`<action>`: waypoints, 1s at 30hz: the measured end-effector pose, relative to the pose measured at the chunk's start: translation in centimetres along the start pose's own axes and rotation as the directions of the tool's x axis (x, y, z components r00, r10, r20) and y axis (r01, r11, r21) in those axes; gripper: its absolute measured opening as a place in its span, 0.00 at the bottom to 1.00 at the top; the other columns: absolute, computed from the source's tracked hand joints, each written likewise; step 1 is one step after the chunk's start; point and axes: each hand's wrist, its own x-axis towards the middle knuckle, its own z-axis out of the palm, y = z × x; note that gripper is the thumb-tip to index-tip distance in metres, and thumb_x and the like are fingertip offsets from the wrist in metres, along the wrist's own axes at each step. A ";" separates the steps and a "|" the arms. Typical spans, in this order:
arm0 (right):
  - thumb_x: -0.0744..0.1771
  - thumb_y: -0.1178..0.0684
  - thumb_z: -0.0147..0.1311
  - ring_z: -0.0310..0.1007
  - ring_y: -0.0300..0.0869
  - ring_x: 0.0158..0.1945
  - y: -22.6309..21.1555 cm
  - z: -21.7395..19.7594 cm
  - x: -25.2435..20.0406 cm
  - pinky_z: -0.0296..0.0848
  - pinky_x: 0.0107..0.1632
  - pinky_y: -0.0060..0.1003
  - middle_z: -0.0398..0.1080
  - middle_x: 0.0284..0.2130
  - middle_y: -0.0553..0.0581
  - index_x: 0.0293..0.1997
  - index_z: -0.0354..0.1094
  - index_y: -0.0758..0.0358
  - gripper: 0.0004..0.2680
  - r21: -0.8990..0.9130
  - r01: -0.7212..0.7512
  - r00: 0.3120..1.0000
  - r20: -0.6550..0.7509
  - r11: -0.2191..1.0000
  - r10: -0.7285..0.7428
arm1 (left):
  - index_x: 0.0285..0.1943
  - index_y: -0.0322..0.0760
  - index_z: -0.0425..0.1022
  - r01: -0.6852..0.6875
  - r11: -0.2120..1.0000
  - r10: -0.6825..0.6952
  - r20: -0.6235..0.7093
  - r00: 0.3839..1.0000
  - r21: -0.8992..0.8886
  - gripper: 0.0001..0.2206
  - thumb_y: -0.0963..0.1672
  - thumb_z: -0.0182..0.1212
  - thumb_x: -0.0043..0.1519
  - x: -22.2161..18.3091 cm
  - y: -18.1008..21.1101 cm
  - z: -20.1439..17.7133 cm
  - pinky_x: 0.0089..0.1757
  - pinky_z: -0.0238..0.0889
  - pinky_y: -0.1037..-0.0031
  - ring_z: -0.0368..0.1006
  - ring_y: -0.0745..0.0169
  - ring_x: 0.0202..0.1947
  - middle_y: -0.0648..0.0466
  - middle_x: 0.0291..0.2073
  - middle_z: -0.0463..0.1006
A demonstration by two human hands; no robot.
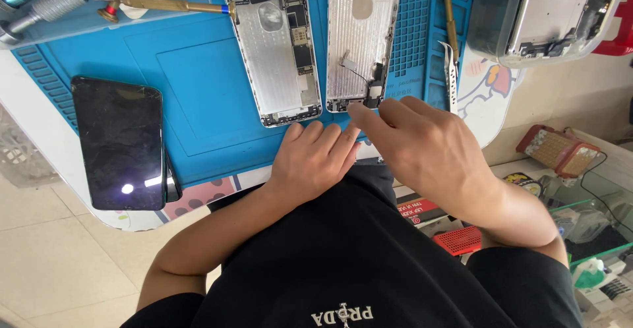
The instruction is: The recorder uses tools to repair and reassemble components of a mobile phone on a workbench.
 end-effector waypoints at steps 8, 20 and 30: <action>0.63 0.54 0.58 0.72 0.48 0.42 -0.3 -2.1 1.6 0.75 0.38 0.39 0.69 0.41 0.59 0.59 0.69 0.60 0.18 -0.037 0.167 0.974 -0.152 0.985 -0.171 | 0.64 0.38 0.76 0.016 1.000 -0.016 -0.005 1.000 -0.016 0.20 0.47 0.66 0.63 0.1 0.2 -0.1 0.36 0.53 0.67 0.64 0.62 0.32 0.57 0.34 0.69; 0.68 0.47 0.57 0.74 0.43 0.39 1.2 -1.1 0.3 0.75 0.39 0.37 0.70 0.35 0.52 0.65 0.68 0.59 0.18 -0.156 0.019 0.997 0.074 0.988 -0.008 | 0.68 0.35 0.74 0.005 1.000 -0.005 0.022 1.000 -0.008 0.22 0.48 0.66 0.66 -0.1 0.0 -0.2 0.35 0.52 0.67 0.62 0.62 0.31 0.57 0.31 0.65; 0.66 0.60 0.57 0.74 0.43 0.35 0.2 -1.0 0.5 0.76 0.36 0.37 0.72 0.33 0.55 0.67 0.66 0.63 0.19 -0.121 0.030 0.989 0.146 0.992 -0.013 | 0.62 0.34 0.76 0.016 0.999 -0.015 0.016 1.000 -0.028 0.19 0.47 0.67 0.65 -0.4 0.1 0.3 0.35 0.52 0.66 0.63 0.62 0.32 0.57 0.33 0.67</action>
